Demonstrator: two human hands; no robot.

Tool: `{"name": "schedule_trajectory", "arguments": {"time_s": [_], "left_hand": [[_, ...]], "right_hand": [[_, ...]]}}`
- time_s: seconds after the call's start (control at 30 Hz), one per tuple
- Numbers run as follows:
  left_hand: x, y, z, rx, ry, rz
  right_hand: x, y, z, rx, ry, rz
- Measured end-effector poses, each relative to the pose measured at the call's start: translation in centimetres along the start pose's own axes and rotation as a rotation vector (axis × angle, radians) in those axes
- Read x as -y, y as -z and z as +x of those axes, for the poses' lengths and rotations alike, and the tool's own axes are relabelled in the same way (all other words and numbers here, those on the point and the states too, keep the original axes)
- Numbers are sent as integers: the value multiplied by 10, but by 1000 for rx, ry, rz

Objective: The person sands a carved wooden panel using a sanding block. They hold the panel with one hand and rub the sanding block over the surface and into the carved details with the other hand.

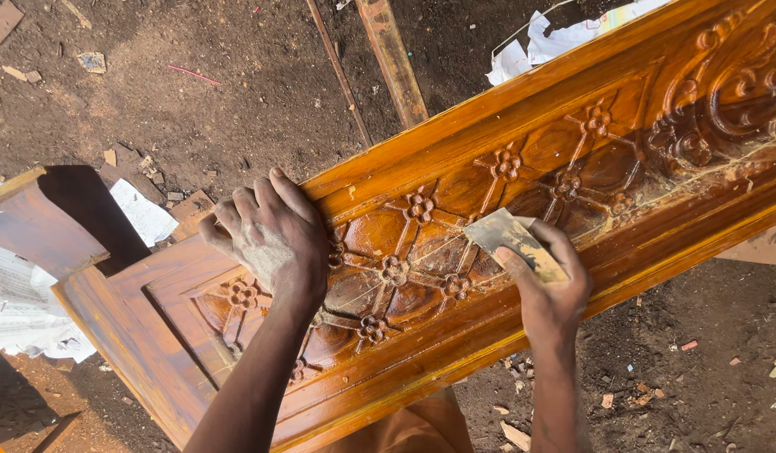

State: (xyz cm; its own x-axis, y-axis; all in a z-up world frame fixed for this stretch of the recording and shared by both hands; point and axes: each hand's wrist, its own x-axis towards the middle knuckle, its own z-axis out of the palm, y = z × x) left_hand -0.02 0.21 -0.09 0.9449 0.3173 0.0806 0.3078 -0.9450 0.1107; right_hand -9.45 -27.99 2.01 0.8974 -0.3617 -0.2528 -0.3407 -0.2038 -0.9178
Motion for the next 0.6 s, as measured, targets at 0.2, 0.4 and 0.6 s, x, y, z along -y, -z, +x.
{"name": "schedule_trajectory", "arguments": {"time_s": [0.2, 0.4, 0.6], "left_hand": [[1, -1, 2, 101, 14, 4], [1, 0, 2, 51, 6, -27], [1, -2, 0, 60, 14, -8]], "right_hand": [[-11, 11, 26, 60, -202, -275], [3, 16, 30, 114, -144, 224], [21, 15, 8, 79, -279, 370]]}}
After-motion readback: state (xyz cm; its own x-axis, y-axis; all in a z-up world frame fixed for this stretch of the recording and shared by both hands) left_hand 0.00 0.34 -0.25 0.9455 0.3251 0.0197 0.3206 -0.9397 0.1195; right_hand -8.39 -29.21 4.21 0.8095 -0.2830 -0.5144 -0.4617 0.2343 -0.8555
